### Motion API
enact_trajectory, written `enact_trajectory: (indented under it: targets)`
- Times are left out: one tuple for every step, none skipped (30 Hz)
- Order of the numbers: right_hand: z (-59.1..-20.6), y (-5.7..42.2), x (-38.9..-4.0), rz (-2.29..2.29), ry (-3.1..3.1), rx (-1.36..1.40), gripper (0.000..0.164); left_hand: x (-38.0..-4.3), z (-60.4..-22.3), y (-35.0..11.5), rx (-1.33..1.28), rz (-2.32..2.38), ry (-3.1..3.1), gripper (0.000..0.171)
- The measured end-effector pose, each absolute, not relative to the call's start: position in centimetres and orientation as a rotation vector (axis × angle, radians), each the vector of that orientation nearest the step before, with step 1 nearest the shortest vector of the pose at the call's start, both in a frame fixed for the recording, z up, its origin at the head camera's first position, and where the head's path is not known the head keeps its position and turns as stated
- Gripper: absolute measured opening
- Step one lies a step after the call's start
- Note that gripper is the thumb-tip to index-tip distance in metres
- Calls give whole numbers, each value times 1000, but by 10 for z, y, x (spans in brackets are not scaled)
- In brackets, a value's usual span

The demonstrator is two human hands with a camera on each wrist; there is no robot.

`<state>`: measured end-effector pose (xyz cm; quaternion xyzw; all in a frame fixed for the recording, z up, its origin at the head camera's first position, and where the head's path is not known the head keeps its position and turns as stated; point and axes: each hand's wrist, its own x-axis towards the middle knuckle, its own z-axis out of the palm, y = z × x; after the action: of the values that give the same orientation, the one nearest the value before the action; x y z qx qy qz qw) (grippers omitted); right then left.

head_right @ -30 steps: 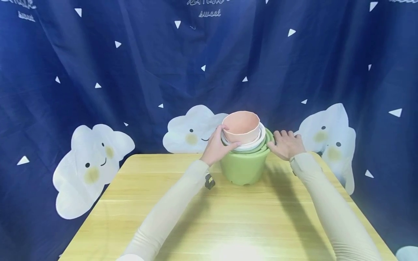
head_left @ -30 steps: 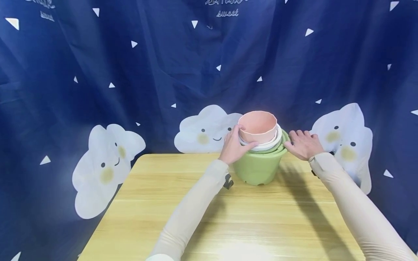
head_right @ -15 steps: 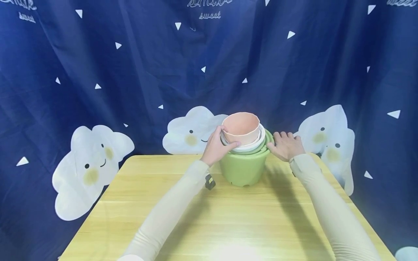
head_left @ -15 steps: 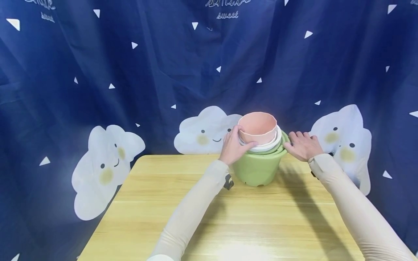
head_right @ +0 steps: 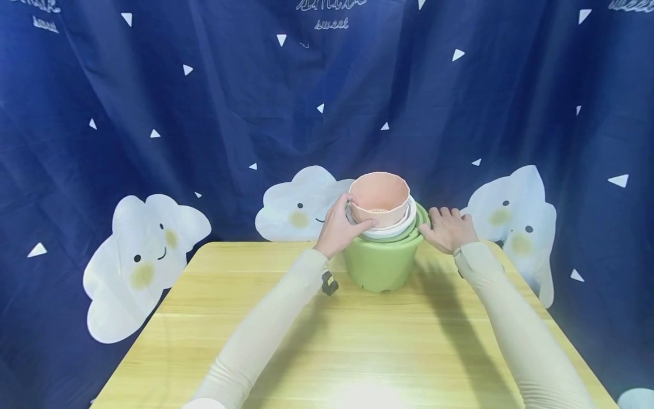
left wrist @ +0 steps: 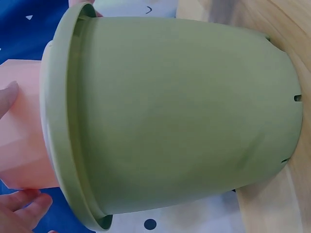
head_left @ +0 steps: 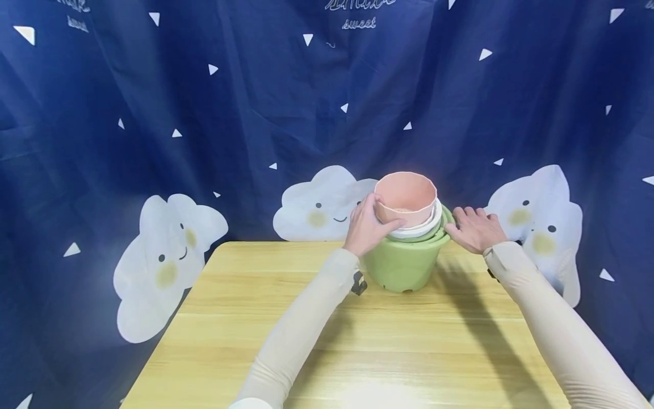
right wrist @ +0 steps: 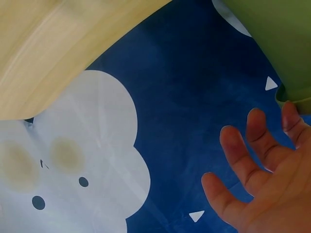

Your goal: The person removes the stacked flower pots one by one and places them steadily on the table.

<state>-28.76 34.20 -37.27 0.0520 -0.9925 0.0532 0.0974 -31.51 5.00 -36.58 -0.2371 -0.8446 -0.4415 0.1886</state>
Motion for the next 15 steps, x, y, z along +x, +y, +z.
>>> enact_trajectory:
  targets:
    - [-373, 342, -287, 159, -2939, 154, 46, -315, -365, 50, -667, -1243, -2371, 63]
    - [-372, 342, -287, 160, -2939, 153, 46, -314, -364, 50, -665, -1247, -2369, 63]
    - [-372, 342, -287, 161, -2938, 152, 46, -314, -363, 49, -664, -1245, -2367, 63]
    - [-372, 342, -287, 162, -2938, 152, 46, -313, -362, 49, -663, -1246, -2365, 63]
    - [-372, 342, -287, 163, -2938, 151, 46, -313, -362, 49, -663, -1246, -2366, 63]
    - [-372, 342, -287, 164, -2937, 151, 46, -313, -361, 49, -663, -1247, -2367, 63]
    - [-372, 342, -286, 162, -2938, 153, 46, -313, -360, 48, -664, -1251, -2367, 63]
    - [-372, 342, -286, 163, -2938, 153, 46, -312, -360, 48, -667, -1255, -2366, 63]
    - [-372, 341, -286, 163, -2938, 154, 46, -312, -359, 48, -671, -1258, -2363, 63]
    - [-372, 342, -286, 162, -2937, 155, 45, -312, -358, 47, -673, -1265, -2357, 63]
    - [-372, 342, -286, 162, -2937, 156, 45, -312, -357, 47, -673, -1271, -2353, 62]
    - [-372, 342, -286, 162, -2938, 157, 45, -311, -356, 47, -677, -1275, -2346, 62]
    - [-372, 342, -286, 160, -2938, 158, 44, -312, -356, 46, -678, -1277, -2340, 62]
    - [-372, 342, -287, 160, -2937, 158, 44, -311, -355, 46, -679, -1280, -2333, 61]
    - [-371, 342, -287, 160, -2935, 158, 44, -311, -354, 46, -679, -1281, -2327, 61]
